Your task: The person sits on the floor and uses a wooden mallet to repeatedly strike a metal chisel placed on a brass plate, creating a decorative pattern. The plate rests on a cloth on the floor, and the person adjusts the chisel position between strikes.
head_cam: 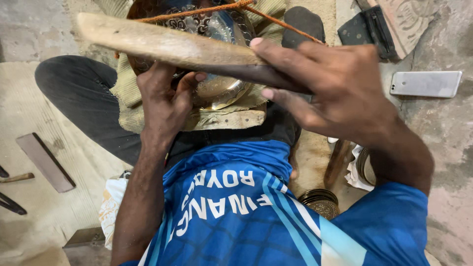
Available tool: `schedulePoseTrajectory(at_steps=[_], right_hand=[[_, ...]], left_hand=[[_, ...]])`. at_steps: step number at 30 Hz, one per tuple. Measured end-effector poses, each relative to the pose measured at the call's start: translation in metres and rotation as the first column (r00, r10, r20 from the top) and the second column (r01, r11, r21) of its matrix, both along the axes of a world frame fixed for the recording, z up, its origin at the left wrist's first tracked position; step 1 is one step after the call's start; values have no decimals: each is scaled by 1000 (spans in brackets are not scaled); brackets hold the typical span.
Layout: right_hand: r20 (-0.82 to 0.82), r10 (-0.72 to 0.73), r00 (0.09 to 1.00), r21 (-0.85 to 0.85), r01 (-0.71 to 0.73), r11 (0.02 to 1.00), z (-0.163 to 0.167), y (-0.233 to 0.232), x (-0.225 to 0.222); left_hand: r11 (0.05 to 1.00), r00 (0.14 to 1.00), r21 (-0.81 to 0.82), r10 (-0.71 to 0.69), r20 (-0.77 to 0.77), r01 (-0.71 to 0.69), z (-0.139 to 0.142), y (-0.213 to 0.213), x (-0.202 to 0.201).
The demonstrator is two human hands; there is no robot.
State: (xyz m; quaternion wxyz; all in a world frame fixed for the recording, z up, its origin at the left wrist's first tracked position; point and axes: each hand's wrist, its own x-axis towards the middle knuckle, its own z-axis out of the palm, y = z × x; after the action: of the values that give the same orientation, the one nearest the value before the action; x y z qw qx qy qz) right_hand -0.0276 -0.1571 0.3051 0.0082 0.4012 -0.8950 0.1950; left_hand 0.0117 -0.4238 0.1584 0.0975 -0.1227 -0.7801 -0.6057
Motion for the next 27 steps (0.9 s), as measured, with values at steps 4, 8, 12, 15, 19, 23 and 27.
schedulePoseTrajectory(at_steps=[4, 8, 12, 15, 19, 23, 27], right_hand=[[-52, -5, 999, 99, 10, 995, 1, 0, 9], [26, -73, 997, -39, 74, 997, -3, 3, 13], [99, -83, 992, -367, 114, 923, -13, -4, 17], [63, -101, 993, -394, 118, 911, -19, -13, 11], [41, -54, 998, -375, 65, 925, -20, -16, -5], [-12, -41, 999, -280, 36, 959, -21, -18, -9], [-34, -10, 999, -288, -1, 958, -26, -39, 1]], left_hand=[[1000, 1000, -21, -1, 30, 2, -2, -5, 6], [927, 990, 355, 91, 104, -122, 0, -14, -4], [969, 1000, 245, -15, -2, 15, 5, -35, -20], [1000, 1000, -7, -2, -29, 1, 6, -36, -27], [995, 996, -96, 12, -84, -20, 6, -27, -30], [982, 996, -174, 66, -58, -75, 5, -30, -20], [990, 996, -139, 10, -85, -22, -6, -44, -3]])
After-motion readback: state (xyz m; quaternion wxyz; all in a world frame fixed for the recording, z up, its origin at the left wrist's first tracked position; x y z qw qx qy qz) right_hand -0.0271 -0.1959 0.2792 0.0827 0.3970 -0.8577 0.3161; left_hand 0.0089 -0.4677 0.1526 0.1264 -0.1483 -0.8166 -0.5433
